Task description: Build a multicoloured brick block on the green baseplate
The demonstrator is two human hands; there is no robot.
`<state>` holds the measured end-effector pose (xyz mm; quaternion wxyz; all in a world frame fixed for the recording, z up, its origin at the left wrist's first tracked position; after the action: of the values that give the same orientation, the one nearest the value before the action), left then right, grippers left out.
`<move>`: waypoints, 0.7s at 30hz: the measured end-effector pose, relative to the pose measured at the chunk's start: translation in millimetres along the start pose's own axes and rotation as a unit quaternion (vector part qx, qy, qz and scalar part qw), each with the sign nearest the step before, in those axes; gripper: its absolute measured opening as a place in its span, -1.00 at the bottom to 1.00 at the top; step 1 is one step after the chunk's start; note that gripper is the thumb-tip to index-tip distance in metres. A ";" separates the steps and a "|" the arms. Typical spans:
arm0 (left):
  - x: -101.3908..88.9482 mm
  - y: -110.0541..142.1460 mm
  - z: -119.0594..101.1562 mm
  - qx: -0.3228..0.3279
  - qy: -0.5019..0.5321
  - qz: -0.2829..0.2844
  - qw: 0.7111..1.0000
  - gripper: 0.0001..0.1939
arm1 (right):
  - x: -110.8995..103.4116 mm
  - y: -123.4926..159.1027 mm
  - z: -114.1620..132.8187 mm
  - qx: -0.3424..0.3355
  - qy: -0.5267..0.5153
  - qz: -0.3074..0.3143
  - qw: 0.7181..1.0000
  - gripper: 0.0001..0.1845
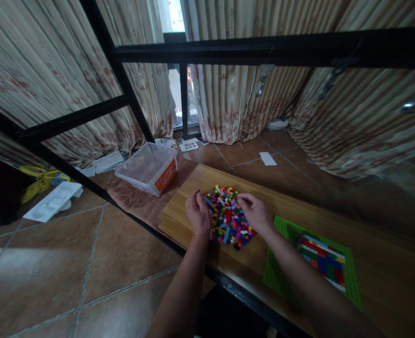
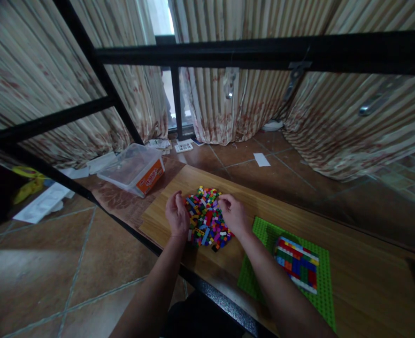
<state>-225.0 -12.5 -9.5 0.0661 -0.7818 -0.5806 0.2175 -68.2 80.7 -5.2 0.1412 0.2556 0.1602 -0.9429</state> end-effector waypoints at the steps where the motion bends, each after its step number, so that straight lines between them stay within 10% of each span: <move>1: -0.6 1.1 0.0 -0.004 0.005 -0.016 1.000 -0.63 | 2.0 -1.8 1.6 -0.010 0.019 0.007 1.000 -0.71; 13: -49.4 53.4 -5.6 0.035 0.053 0.046 0.997 -0.66 | 5.2 -4.7 13.5 -0.037 0.036 0.002 0.999 -0.77; 21: -31.7 83.6 -20.1 0.052 0.063 0.031 0.996 -0.65 | -22.4 35.3 29.4 0.086 -0.150 -0.097 0.980 -0.63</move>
<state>-150.4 -65.7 -12.9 0.1364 -0.8073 -0.5384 0.1997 -50.2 41.7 22.5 0.0490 0.1060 0.0799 -0.9899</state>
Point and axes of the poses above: each hand's wrist, its own y-axis away from the middle knuckle, its own x-axis out of the palm, z = x × y, the point moved 1 cm from there along -y, towards the middle knuckle, and after that the axes turned 6 degrees about -z, right-handed, at the moved point
